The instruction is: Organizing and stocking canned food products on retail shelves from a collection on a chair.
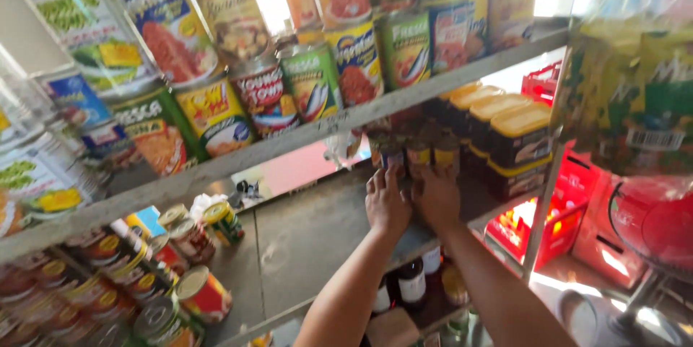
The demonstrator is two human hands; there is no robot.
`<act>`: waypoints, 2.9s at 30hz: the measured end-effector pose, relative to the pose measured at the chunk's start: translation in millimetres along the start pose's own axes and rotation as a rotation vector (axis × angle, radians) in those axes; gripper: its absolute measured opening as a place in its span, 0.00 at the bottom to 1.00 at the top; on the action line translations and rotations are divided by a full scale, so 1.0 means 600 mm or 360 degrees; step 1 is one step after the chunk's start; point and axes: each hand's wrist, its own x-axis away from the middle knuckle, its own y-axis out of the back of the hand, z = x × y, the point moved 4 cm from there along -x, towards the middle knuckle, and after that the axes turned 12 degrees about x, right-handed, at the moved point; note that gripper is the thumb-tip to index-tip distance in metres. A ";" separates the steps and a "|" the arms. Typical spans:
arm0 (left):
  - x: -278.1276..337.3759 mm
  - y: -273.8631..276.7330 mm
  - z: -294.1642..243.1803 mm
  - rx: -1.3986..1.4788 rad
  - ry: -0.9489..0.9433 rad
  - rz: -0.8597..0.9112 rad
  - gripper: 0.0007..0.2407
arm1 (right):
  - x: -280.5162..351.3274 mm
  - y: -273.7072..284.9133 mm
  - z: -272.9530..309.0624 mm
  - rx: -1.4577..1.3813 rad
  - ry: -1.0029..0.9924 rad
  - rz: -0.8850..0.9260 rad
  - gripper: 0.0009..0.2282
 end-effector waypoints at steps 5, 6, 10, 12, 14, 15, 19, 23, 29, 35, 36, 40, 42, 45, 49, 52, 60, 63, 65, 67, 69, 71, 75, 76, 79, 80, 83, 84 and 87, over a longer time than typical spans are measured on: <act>-0.056 -0.032 0.026 -0.0119 -0.0002 -0.0009 0.33 | -0.003 -0.039 -0.011 0.0218 0.0027 0.0128 0.15; -0.059 -0.035 0.033 -0.0164 -0.0020 -0.0015 0.34 | 0.007 -0.058 -0.017 0.0384 -0.0015 0.0257 0.14; -0.082 -0.066 0.072 -0.0164 -0.0065 -0.0046 0.34 | -0.014 -0.031 0.008 0.0381 0.0185 0.0079 0.24; -0.089 -0.066 0.078 -0.0138 -0.0009 -0.0028 0.35 | -0.018 -0.026 0.011 0.0306 0.0178 0.0104 0.26; -0.095 -0.060 0.076 -0.0115 0.0031 -0.0005 0.35 | -0.013 -0.034 0.007 0.0329 0.0177 0.0094 0.27; -0.096 -0.056 0.076 -0.0099 0.0067 0.0008 0.35 | -0.010 -0.036 0.006 0.0343 0.0181 0.0077 0.28; -0.085 -0.057 0.068 -0.0024 0.0114 0.0000 0.30 | -0.011 -0.021 0.014 0.0304 0.0196 0.0055 0.27; -0.089 -0.047 0.059 0.0090 0.0047 -0.0159 0.23 | -0.015 -0.019 0.017 0.0233 0.0156 0.0138 0.27; -0.088 -0.042 0.049 0.0157 0.0091 -0.0226 0.19 | -0.015 -0.033 0.012 0.0254 0.0166 0.0114 0.30; -0.064 -0.021 0.032 0.0274 0.0118 -0.0262 0.17 | -0.011 -0.013 0.016 0.0218 0.0176 0.0138 0.28; -0.064 -0.007 0.026 0.0297 0.0140 -0.0276 0.17 | -0.020 -0.009 0.023 0.0188 0.0200 0.0113 0.29; -0.043 0.025 0.011 0.0355 0.0138 -0.0331 0.17 | -0.017 0.010 0.030 -0.0007 0.0281 0.0213 0.32; -0.020 0.054 -0.003 0.0421 0.0014 -0.0332 0.18 | -0.009 -0.007 0.027 -0.0100 0.0503 0.0189 0.31; 0.013 0.119 -0.026 0.0521 -0.0107 -0.0239 0.19 | 0.004 0.053 0.063 -0.0285 0.0542 0.0232 0.28; 0.072 0.194 -0.044 0.0597 -0.0290 -0.0218 0.20 | 0.049 0.107 0.118 -0.0287 0.0656 0.0140 0.31; 0.126 0.240 -0.066 0.0614 -0.0529 -0.0225 0.21 | 0.100 0.143 0.153 -0.0506 0.0565 0.0038 0.31; 0.304 0.358 -0.091 0.0677 -0.0729 -0.0131 0.22 | 0.297 0.229 0.236 -0.0918 0.0338 0.0051 0.25; 0.385 0.369 -0.050 0.0681 -0.0703 -0.0007 0.21 | 0.398 0.212 0.251 -0.1277 0.0100 0.0369 0.29; 0.438 0.354 0.013 0.0666 -0.0627 0.0059 0.21 | 0.441 0.184 0.265 -0.1052 0.0140 0.0496 0.30; 0.497 0.349 0.063 0.0670 -0.0523 0.0148 0.21 | 0.500 0.159 0.278 -0.0816 0.0156 0.0650 0.31; 0.533 0.346 0.118 0.0610 -0.0302 0.0329 0.23 | 0.551 0.111 0.292 -0.1017 0.0047 0.0893 0.31; 0.552 0.347 0.173 0.0549 -0.0209 0.0383 0.24 | 0.571 0.078 0.305 -0.1024 -0.0020 0.0975 0.31; 0.577 0.342 0.284 -0.0033 -0.0041 0.0356 0.24 | 0.616 -0.008 0.327 -0.0803 -0.0451 0.1125 0.29; 0.578 0.339 0.308 -0.0037 -0.0043 0.0358 0.24 | 0.628 -0.034 0.331 -0.0808 -0.0453 0.1123 0.29; 0.584 0.332 0.372 -0.0597 0.0051 0.0433 0.25 | 0.658 -0.099 0.343 -0.0731 -0.0487 0.1086 0.31; 0.586 0.330 0.388 -0.0718 0.0100 0.0520 0.25 | 0.662 -0.117 0.351 -0.0742 -0.0496 0.1054 0.31; 0.598 0.323 0.433 -0.0914 0.0172 0.0642 0.25 | 0.666 -0.157 0.374 -0.0703 -0.0513 0.0968 0.31; 0.605 0.319 0.447 -0.0977 0.0203 0.0678 0.26 | 0.666 -0.167 0.380 -0.0642 -0.0521 0.0922 0.30; 0.608 0.326 0.477 -0.1015 0.0312 0.0769 0.26 | 0.676 -0.205 0.388 -0.0559 -0.0464 0.0866 0.33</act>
